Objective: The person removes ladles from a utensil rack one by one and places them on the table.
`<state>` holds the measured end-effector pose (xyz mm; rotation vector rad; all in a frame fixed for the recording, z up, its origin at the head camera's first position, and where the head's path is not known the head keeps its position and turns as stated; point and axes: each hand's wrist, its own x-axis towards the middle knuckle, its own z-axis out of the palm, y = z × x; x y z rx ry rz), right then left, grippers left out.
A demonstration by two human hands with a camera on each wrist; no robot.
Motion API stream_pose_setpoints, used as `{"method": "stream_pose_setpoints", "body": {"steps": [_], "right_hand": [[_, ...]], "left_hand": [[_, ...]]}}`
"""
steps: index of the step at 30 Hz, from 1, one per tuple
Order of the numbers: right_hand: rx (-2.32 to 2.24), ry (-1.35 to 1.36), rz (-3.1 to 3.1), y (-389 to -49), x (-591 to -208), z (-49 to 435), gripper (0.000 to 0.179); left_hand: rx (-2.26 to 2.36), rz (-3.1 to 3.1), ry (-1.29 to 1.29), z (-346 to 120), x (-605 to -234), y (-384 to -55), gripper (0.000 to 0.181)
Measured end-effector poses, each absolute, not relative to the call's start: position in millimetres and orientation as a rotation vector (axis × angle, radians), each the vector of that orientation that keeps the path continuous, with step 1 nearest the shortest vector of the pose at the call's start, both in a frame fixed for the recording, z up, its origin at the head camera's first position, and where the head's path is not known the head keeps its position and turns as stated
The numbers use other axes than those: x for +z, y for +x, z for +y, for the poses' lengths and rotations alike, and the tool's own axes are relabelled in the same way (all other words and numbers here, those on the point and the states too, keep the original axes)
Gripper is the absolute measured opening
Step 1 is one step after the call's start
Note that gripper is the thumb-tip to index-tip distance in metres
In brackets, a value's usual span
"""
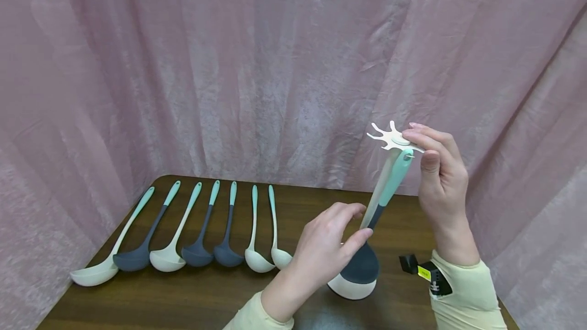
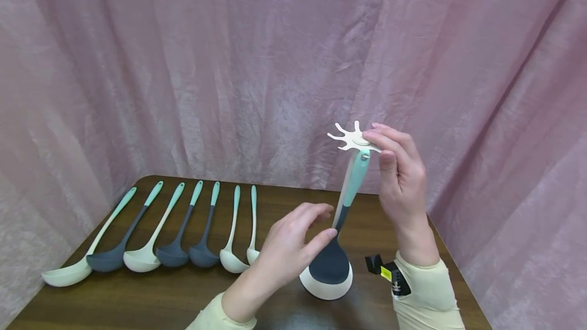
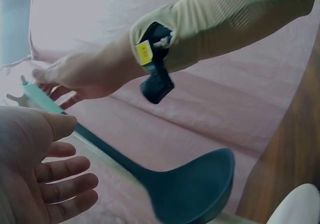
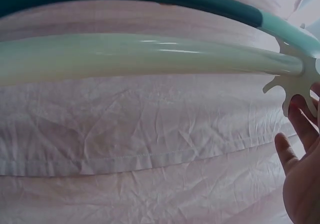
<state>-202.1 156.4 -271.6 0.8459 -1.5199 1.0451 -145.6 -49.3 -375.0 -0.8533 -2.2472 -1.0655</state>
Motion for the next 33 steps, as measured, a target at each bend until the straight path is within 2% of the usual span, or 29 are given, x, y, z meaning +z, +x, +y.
{"method": "stream_pose_setpoints", "body": {"steps": [12, 23, 33], "right_hand": [[1.019, 0.775, -1.522, -202, -275, 154, 0.065], [0.982, 0.701, -1.538, -189, -273, 145, 0.066], [0.974, 0.645, -1.536, -187, -276, 143, 0.063]], "left_hand": [[-1.033, -2.344, -0.857, -36, -388, -147, 0.037], [-1.011, -2.324, -0.873, -35, -389, -146, 0.031], [-1.079, -2.268, -0.871, -38, -387, -147, 0.016]]}}
